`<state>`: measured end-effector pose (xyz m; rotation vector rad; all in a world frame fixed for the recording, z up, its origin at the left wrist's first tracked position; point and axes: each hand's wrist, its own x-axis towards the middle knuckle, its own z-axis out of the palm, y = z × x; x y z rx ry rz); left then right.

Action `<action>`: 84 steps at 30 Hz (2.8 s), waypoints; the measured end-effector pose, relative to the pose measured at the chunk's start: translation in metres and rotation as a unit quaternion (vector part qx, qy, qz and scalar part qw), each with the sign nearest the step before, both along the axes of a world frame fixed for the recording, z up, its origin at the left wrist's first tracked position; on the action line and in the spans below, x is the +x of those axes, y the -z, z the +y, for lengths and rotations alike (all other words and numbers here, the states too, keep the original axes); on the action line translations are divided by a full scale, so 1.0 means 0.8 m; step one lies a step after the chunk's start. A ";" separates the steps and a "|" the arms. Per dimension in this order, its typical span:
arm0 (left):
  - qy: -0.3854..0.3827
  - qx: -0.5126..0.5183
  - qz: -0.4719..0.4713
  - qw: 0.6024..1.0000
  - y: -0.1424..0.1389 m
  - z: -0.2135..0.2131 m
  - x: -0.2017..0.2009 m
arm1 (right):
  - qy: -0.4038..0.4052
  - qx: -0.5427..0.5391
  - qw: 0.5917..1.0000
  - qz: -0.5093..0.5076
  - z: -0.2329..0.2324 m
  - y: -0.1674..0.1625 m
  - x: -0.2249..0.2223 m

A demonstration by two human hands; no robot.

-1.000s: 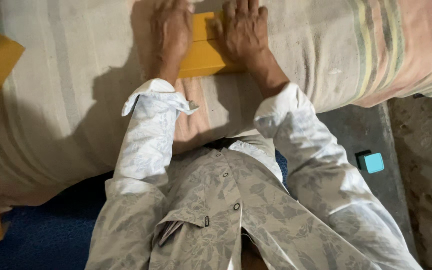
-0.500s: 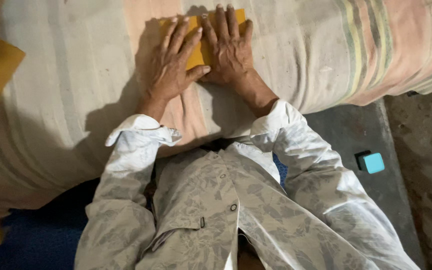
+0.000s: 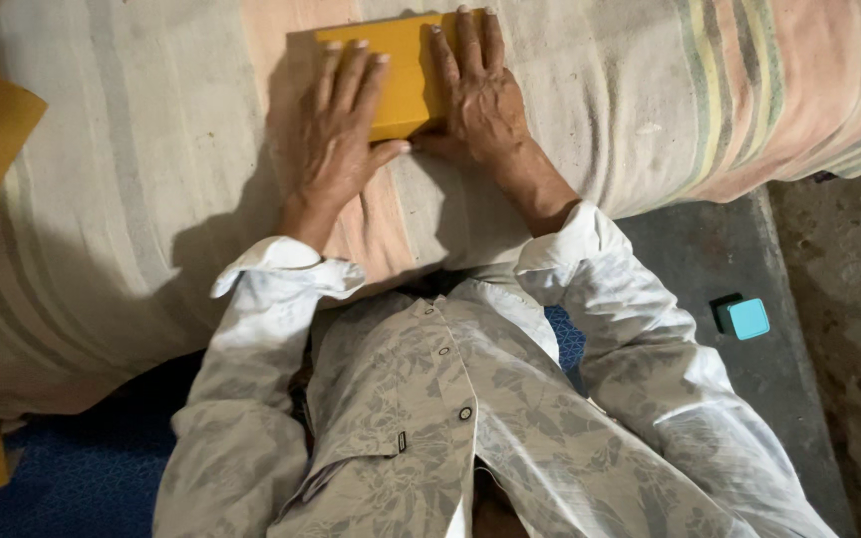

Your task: The person repeatedly folds and presses the flaps of small yellow cardboard boxes on a cloth-covered surface. They pick up each box, fold the top flaps inward, press the seams to secure them, and place the finished boxes aside. The process is repeated for multiple boxes throughout the clip.

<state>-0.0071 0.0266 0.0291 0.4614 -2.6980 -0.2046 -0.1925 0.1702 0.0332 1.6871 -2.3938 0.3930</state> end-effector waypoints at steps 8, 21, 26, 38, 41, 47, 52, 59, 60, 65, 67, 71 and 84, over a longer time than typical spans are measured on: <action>0.038 0.058 0.002 0.998 -0.012 0.000 -0.001 | -0.075 -0.048 0.996 0.008 0.015 -0.002 -0.010; -0.099 0.100 -0.068 0.988 -0.005 -0.010 -0.056 | -0.041 0.000 0.999 0.014 -0.005 -0.003 0.015; -0.126 0.130 -0.002 0.984 -0.014 -0.024 -0.094 | -0.090 -0.093 0.991 -0.024 -0.045 -0.010 -0.013; -0.153 0.148 -0.017 0.977 -0.007 -0.059 -0.120 | 0.030 0.097 0.993 0.061 -0.119 -0.014 -0.048; -0.191 0.136 -0.022 0.972 -0.007 -0.054 -0.122 | 0.063 -0.021 0.977 0.204 -0.106 -0.005 -0.038; -0.096 0.100 0.043 0.989 -0.003 -0.062 -0.112 | -0.169 -0.152 0.972 0.059 -0.108 -0.012 -0.037; -0.085 0.098 0.040 0.991 -0.001 -0.067 -0.108 | -0.116 -0.041 0.989 0.081 -0.115 -0.011 -0.046; -0.171 0.147 -0.026 0.974 -0.015 -0.062 -0.107 | 0.147 0.068 0.986 0.044 -0.104 0.000 -0.052; -0.178 0.156 -0.043 0.971 -0.016 -0.061 -0.106 | 0.162 0.063 0.985 0.006 -0.100 0.000 -0.054; -0.176 0.153 -0.042 0.972 -0.008 -0.053 -0.100 | 0.142 0.018 0.981 -0.134 -0.050 -0.001 -0.051; -0.127 0.151 -0.021 0.980 -0.005 -0.050 -0.092 | 0.081 0.009 0.995 -0.055 -0.032 -0.002 -0.046; -0.032 0.092 -0.051 0.994 0.006 -0.028 -0.045 | -0.039 0.015 0.999 -0.001 -0.002 -0.011 -0.034; 0.040 0.068 0.036 0.996 0.000 0.002 0.000 | 0.008 0.028 0.999 0.014 0.000 -0.016 0.000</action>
